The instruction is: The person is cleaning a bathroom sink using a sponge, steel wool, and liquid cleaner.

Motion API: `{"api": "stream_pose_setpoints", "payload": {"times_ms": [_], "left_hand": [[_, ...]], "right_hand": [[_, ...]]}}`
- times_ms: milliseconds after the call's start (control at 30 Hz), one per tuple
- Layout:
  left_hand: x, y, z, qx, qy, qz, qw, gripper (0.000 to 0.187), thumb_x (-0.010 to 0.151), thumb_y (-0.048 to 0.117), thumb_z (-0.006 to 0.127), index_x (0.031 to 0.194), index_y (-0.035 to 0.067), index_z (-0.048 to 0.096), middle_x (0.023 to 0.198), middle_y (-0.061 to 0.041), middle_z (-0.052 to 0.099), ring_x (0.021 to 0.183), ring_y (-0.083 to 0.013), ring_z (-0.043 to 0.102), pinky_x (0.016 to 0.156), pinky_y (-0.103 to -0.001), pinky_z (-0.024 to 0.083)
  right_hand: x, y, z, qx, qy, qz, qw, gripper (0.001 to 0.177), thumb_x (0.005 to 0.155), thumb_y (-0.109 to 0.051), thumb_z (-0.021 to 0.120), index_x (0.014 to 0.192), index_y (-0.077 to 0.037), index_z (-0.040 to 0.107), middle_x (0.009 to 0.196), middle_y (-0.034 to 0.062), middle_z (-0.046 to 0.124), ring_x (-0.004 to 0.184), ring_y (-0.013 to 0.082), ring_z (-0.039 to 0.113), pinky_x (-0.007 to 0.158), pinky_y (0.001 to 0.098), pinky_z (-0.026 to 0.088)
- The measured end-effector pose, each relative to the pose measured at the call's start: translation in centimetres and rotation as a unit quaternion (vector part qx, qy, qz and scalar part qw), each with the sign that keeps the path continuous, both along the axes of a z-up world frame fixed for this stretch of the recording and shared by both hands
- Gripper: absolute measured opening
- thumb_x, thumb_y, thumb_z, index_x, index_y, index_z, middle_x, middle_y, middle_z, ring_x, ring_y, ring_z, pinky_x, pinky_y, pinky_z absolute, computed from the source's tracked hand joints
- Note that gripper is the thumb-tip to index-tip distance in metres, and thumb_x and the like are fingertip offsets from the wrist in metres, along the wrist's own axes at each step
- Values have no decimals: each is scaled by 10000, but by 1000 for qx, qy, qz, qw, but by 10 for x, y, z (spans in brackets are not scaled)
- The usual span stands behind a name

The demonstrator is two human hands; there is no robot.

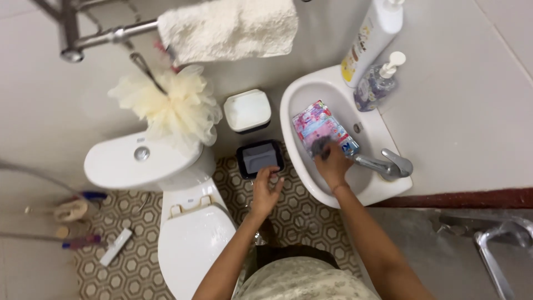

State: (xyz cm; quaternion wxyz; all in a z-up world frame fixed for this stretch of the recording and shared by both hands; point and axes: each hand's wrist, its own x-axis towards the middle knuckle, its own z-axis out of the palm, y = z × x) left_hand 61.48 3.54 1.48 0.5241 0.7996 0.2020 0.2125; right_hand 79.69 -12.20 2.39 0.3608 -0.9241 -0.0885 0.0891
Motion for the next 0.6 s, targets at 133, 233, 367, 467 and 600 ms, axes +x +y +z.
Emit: {"api": "stream_pose_setpoints", "payload": {"times_ms": [133,233,367,467,600], "left_hand": [[55,5,12,-9,-51,-39,998,333,883,40,767,1195,53,650,1089,-122,640,931,-254,671,763,-362,568],[86,0,20,-16,-80,-62,995,342,848,14,756,1169,51,644,1104,-127,645,932,-271,668,775,-368,567],[99,-16,24,1,-95,-89,992,342,809,-34,732,1129,45,639,1132,-148,655,1002,-330,659,880,-411,541],[99,-23,24,24,-113,-100,988,336,798,-50,720,1112,41,642,1150,-164,655,1079,-368,649,952,-433,523],[85,-25,21,39,-108,-92,989,326,793,-53,717,1101,26,645,1192,-186,650,1137,-389,642,993,-438,511]], "right_hand": [[-31,-24,-5,-157,-36,6,987,301,731,-252,728,996,-139,644,985,101,697,1014,319,635,923,581,407],[-44,-25,-5,-234,-102,7,967,338,689,-208,721,1010,-128,648,1073,139,652,1077,372,583,896,572,409],[-41,-10,6,-130,-165,-2,978,432,714,-192,689,1125,-78,619,1160,164,638,1102,412,576,892,575,429],[5,-1,-37,-48,-167,10,985,434,832,-198,651,1237,-52,595,1233,197,631,1150,429,589,963,554,460],[76,8,-58,-118,-144,3,983,526,880,-226,636,1357,-18,553,1320,240,602,1213,448,568,1015,566,461]]}}
